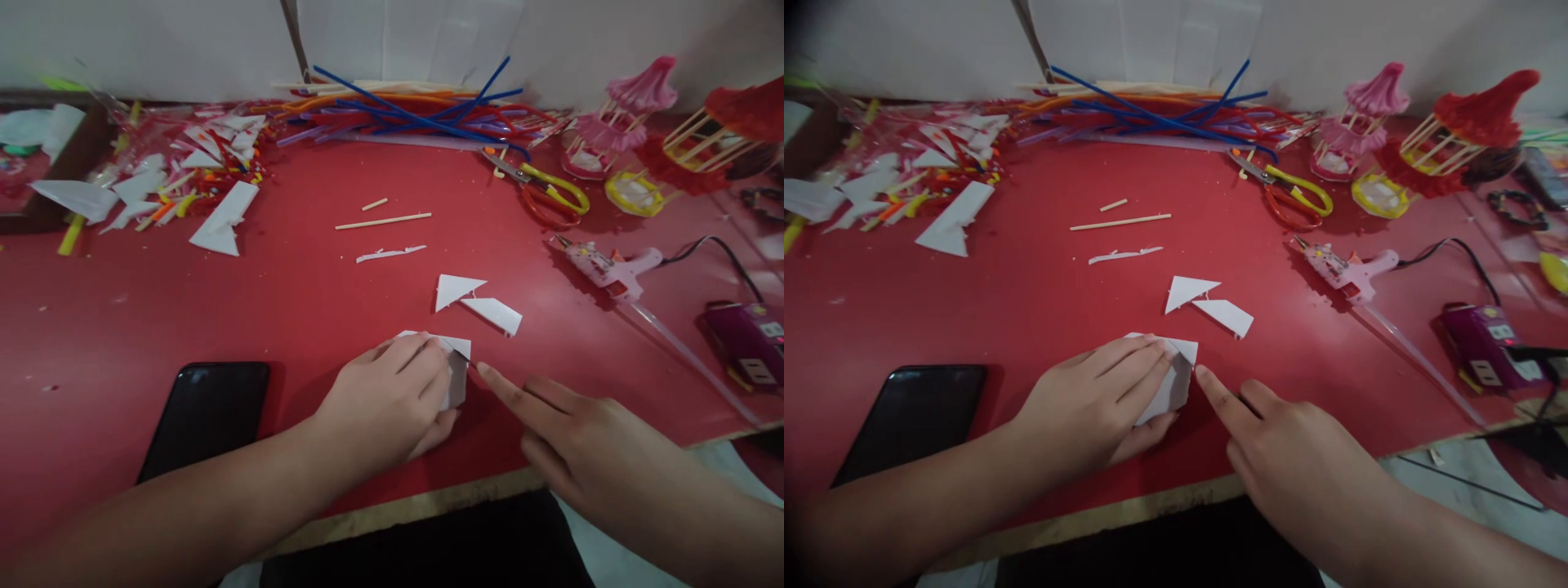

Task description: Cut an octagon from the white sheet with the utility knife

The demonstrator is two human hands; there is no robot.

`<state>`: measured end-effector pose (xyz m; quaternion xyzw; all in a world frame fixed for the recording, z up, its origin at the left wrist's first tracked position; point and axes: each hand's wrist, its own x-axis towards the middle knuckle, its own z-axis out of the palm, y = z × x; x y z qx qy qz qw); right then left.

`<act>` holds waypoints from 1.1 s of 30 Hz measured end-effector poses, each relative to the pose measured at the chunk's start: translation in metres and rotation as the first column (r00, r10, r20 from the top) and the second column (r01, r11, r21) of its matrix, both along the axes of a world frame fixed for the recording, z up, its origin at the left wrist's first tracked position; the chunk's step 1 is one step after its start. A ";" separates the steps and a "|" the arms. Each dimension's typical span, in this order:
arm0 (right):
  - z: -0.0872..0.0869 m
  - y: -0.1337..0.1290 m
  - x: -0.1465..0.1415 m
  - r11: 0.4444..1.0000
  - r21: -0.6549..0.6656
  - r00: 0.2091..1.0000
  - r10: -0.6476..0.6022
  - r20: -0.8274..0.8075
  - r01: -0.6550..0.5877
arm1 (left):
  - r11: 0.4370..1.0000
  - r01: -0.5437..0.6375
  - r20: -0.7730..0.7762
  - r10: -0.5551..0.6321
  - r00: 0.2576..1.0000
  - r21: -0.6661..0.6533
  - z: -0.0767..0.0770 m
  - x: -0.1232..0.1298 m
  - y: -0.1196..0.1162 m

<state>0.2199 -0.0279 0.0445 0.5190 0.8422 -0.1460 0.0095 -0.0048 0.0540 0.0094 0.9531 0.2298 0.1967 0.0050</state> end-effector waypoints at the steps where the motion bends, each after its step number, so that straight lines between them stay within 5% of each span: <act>1: -0.001 -0.003 0.002 1.000 -0.008 1.000 -0.024 -0.018 0.024 | 1.000 0.003 0.007 -0.003 1.000 0.005 0.000 0.000 0.000; 9: -0.009 -0.028 0.015 0.974 -0.161 0.971 -0.187 -0.149 0.162 | 1.000 0.009 -0.023 -0.010 1.000 -0.011 0.000 -0.001 0.000; 14: -0.011 -0.028 0.023 0.961 -0.135 0.933 -0.267 -0.243 0.240 | 0.979 -0.002 -0.096 -0.018 0.995 -0.203 0.011 -0.005 0.009; 19: -0.008 -0.007 0.031 0.949 0.014 0.876 -0.285 -0.388 0.315 | 0.917 -0.053 -0.154 -0.009 0.988 -0.394 0.024 -0.010 0.025; 23: -0.009 0.037 0.040 0.909 0.114 0.830 -0.308 -0.466 0.402 | 0.936 -0.081 -0.122 0.041 0.992 -0.344 0.031 -0.003 0.049; 26: -0.017 0.088 0.043 0.846 -0.089 0.602 -0.444 -0.663 0.526 | 0.961 0.014 -0.092 -0.041 0.995 -0.277 0.032 0.019 0.071; 30: -0.028 0.142 0.039 0.719 -0.460 -0.056 -0.509 -0.859 0.521 | 0.880 0.395 -0.071 -0.426 0.902 -0.265 0.017 0.059 0.091; 33: -0.032 0.150 0.042 0.708 -0.462 -0.148 -0.459 -0.876 0.534 | 0.806 0.533 -0.051 -0.562 0.825 -0.257 0.002 0.077 0.102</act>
